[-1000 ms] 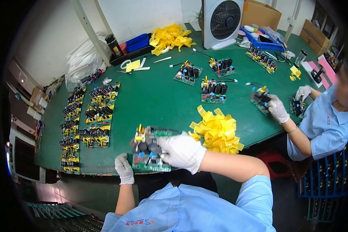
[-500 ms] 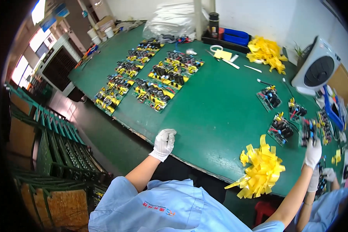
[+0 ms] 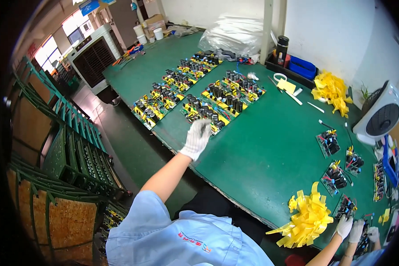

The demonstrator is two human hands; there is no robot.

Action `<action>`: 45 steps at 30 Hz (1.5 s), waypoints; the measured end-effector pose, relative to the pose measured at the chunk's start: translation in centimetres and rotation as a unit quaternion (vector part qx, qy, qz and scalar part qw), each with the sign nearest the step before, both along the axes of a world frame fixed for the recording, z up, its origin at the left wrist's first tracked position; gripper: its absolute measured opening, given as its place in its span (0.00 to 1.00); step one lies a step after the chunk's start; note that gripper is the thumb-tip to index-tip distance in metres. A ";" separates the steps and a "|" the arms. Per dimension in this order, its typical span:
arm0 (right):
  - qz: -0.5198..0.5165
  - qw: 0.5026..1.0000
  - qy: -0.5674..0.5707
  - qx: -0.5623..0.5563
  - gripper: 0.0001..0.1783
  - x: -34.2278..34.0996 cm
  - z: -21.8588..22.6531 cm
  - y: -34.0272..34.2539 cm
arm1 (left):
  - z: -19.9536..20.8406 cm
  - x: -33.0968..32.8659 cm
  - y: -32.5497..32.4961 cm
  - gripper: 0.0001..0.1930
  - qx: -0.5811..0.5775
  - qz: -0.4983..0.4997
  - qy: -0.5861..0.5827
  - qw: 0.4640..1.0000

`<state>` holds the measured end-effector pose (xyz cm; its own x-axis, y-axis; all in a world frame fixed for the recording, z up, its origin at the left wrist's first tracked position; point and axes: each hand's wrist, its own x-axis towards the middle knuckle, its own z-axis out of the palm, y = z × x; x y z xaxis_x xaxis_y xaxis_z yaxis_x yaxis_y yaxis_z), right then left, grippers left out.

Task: The person assembles electronic components onto printed circuit boards by hand, then applies yellow insulation or tape to the boards.

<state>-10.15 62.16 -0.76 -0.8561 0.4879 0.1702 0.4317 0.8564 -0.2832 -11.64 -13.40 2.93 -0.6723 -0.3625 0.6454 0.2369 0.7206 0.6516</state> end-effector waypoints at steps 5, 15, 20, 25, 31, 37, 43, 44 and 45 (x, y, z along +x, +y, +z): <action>0.007 0.997 0.065 0.050 0.28 2.5 4.1 -2.8 | 1.3 -3.1 -6.4 0.21 -0.130 0.088 -0.224 0.962; 0.099 0.968 0.210 -0.092 0.16 15.0 14.3 -19.5 | 2.1 -10.3 -4.3 0.33 -0.154 0.011 -0.438 0.886; 0.183 0.969 0.164 -0.032 0.13 16.8 15.7 -27.2 | 1.3 -9.8 -6.1 0.39 -0.193 0.090 -0.408 0.888; 0.244 0.958 0.149 -0.030 0.10 19.1 14.8 -29.5 | 0.3 -10.2 -6.5 0.35 -0.256 0.063 -0.369 0.891; 0.284 0.949 0.116 -0.074 0.17 19.0 12.6 -29.9 | 6.2 -3.0 -5.8 0.38 -0.190 0.038 -0.385 0.903; 0.358 0.913 0.085 -0.175 0.23 15.0 9.7 -35.4 | 8.7 5.8 2.7 0.27 -0.047 -0.208 -0.295 0.931; 0.389 0.896 0.150 -0.151 0.13 14.8 6.6 -39.8 | 5.6 7.9 14.2 0.42 -0.268 -0.294 -0.266 0.878; 0.389 0.897 0.138 -0.156 0.13 15.3 5.3 -39.4 | 4.9 8.1 15.7 0.42 -0.307 -0.301 -0.286 0.856; 0.373 0.910 0.091 -0.154 0.12 15.8 3.3 -38.7 | 5.4 8.0 17.0 0.42 -0.334 -0.305 -0.352 0.819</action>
<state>5.65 23.47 2.53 -0.9403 -0.1686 0.2956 -0.3150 0.7596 -0.5690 -3.59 3.57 8.29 -0.8875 0.4565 -0.0630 0.4213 0.8592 0.2904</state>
